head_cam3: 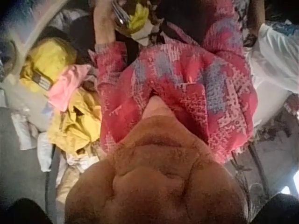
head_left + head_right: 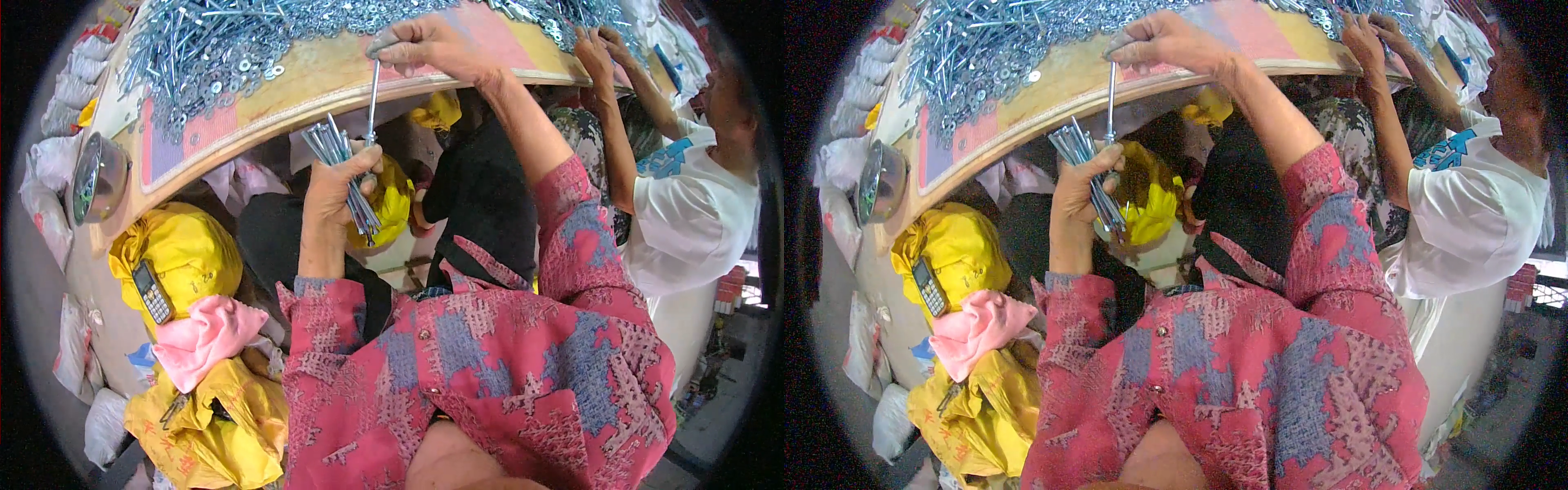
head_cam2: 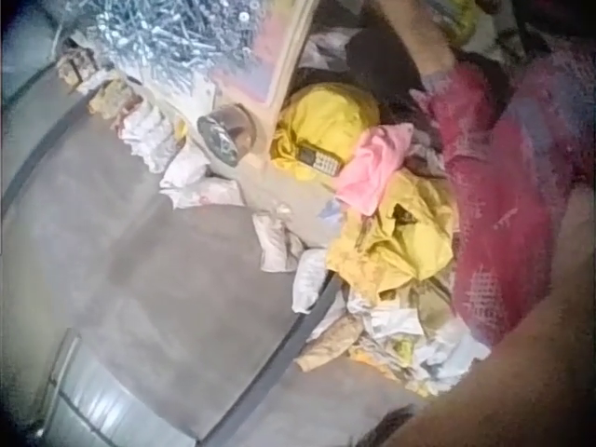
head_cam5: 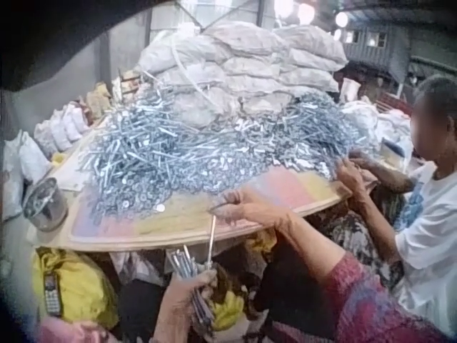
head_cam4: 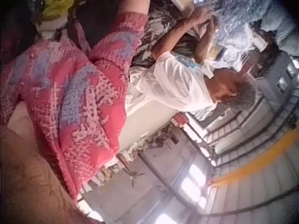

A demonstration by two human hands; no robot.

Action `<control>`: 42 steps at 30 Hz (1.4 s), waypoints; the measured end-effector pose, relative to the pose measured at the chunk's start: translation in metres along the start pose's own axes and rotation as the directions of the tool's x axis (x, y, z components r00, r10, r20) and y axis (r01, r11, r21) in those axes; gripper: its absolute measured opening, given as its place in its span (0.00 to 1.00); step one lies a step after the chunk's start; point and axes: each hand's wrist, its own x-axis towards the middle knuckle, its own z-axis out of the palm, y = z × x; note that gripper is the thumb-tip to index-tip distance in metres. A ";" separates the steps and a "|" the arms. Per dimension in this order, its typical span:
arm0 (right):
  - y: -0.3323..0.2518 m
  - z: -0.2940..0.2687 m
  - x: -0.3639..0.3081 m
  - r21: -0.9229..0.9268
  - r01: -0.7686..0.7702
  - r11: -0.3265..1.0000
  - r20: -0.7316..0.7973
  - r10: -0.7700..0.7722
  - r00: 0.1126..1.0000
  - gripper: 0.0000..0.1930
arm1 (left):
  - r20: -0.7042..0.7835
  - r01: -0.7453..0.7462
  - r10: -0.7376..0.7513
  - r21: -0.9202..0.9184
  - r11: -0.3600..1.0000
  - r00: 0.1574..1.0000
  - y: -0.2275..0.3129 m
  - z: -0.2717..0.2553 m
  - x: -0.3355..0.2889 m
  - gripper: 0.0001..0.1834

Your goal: The person assembles metal rods by hand, threading washers and nuts onto them.

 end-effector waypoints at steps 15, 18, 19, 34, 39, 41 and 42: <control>-0.015 0.080 0.018 -0.199 -0.079 0.977 0.155 0.110 0.982 0.16 | 0.063 -0.064 0.080 -0.232 0.971 0.995 0.006 -0.039 -0.002 0.07; -0.009 0.093 -0.004 -0.186 -0.017 0.982 -0.145 -0.010 0.989 0.20 | 0.004 -0.144 0.148 -0.205 0.968 0.989 0.010 -0.027 -0.007 0.07; -0.005 0.096 -0.010 -0.220 -0.055 0.974 -0.375 -0.032 0.927 0.21 | -0.017 -0.182 0.183 -0.194 0.964 0.983 0.012 -0.025 -0.009 0.08; -0.011 0.138 -0.019 -0.730 -0.162 0.664 -0.547 -0.424 0.722 0.11 | 0.041 -0.199 0.216 -0.253 0.947 0.975 0.005 -0.039 0.007 0.03; -0.062 0.216 -0.034 -0.809 0.343 0.477 -0.260 -0.814 0.520 0.10 | -0.025 -0.499 0.522 0.260 0.827 0.852 -0.025 -0.063 0.021 0.13; -0.058 0.177 -0.035 -0.835 0.203 0.512 -0.329 -0.759 0.561 0.09 | -0.077 -0.342 0.334 -0.123 0.932 0.939 -0.004 -0.044 0.012 0.12; -0.053 0.162 -0.027 -0.833 0.146 0.533 -0.367 -0.731 0.575 0.08 | -0.091 -0.253 0.236 -0.304 0.919 0.967 0.003 -0.043 0.004 0.12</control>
